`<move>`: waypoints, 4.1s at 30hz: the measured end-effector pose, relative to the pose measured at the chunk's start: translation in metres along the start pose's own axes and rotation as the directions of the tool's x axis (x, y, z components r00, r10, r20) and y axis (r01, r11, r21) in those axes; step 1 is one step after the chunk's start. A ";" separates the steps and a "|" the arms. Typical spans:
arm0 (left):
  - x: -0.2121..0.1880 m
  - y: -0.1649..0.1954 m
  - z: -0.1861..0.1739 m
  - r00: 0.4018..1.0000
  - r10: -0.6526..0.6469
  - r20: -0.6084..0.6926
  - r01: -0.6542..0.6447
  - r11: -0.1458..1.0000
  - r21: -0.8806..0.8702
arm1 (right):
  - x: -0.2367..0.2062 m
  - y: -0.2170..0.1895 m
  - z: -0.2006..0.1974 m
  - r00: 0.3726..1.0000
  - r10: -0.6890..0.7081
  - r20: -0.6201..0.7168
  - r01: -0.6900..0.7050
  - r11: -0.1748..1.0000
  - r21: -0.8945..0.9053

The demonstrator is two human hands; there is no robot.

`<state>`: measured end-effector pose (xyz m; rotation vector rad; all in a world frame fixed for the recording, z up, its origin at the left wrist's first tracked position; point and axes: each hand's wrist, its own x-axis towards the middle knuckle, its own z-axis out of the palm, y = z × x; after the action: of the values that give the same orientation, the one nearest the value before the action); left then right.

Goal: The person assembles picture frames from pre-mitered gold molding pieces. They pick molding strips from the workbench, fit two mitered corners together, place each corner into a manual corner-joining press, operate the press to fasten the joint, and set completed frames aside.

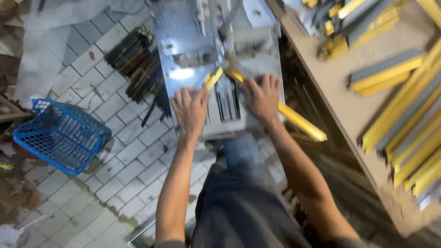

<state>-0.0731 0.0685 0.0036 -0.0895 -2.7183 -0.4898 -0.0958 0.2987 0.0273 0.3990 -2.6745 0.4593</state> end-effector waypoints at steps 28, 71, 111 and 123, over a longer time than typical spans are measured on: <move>-0.116 0.112 -0.023 0.869 0.445 0.216 -0.461 0.887 0.026 | -0.170 0.273 -0.188 0.654 0.741 -0.152 -0.756 0.649 -0.089; -0.068 -0.038 -0.066 0.956 -0.094 0.279 0.129 0.986 -0.107 | -0.030 0.006 -0.015 0.998 0.014 0.054 -0.005 0.985 -0.173; 0.005 0.004 0.005 0.999 0.018 0.030 -0.018 1.000 -0.015 | -0.007 0.026 -0.005 0.997 0.020 0.080 -0.026 0.997 0.072; -0.225 0.015 -0.116 0.849 -0.456 -0.268 0.497 0.861 0.107 | -0.011 0.019 0.001 0.999 0.010 0.048 -0.014 0.997 0.078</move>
<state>0.1783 0.0433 0.0250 0.6700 -2.5177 -0.3639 -0.0931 0.3174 0.0172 0.4224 -2.7127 0.5669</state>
